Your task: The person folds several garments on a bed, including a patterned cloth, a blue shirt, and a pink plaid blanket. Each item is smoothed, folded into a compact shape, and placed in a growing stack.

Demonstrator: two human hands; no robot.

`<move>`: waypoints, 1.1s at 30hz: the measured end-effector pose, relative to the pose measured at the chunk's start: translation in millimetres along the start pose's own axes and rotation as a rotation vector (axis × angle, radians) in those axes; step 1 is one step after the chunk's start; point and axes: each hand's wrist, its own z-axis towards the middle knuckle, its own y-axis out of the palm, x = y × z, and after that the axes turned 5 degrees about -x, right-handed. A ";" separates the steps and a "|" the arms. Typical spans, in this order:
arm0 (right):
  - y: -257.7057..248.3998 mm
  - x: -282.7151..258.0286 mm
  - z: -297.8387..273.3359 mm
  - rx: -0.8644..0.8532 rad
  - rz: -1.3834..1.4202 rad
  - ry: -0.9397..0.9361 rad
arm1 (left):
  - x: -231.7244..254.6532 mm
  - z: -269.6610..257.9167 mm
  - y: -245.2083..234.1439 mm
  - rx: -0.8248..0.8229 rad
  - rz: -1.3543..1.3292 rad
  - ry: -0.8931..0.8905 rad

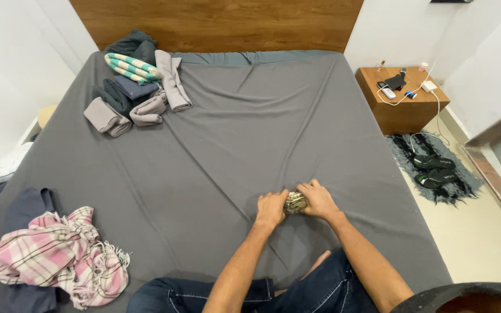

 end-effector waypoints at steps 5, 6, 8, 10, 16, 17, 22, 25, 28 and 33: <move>47.7 -59.9 23.5 0.400 -0.128 -0.154 | -54.8 -42.7 -33.3 0.512 0.284 0.197; 59.2 -73.5 29.8 0.441 -0.144 -0.172 | -69.8 -52.3 -35.0 0.589 0.352 0.227; 78.4 -97.7 39.3 0.445 -0.166 -0.195 | -94.7 -69.5 -29.7 0.562 0.453 0.170; 92.5 -118.1 38.7 0.376 -0.183 -0.198 | -109.0 -83.8 -14.1 0.492 0.476 0.094; 88.5 -172.7 4.8 -0.022 -0.198 -0.079 | -112.2 -126.4 31.9 0.149 0.313 -0.161; 79.3 -178.5 3.9 -0.066 -0.165 -0.059 | -111.2 -129.8 31.8 0.146 0.299 -0.153; 39.0 -184.3 44.6 0.087 0.292 0.054 | -102.3 -136.4 12.3 0.193 0.248 -0.121; 35.1 -174.0 98.4 0.289 0.576 0.090 | -94.6 -140.5 -3.8 0.009 0.132 -0.207; 59.0 -159.6 111.0 0.062 0.298 0.312 | -95.1 -140.4 -9.3 -0.112 -0.012 -0.256; 107.1 -134.9 92.6 0.007 0.130 0.345 | -115.6 -93.7 12.9 0.069 -0.344 -0.344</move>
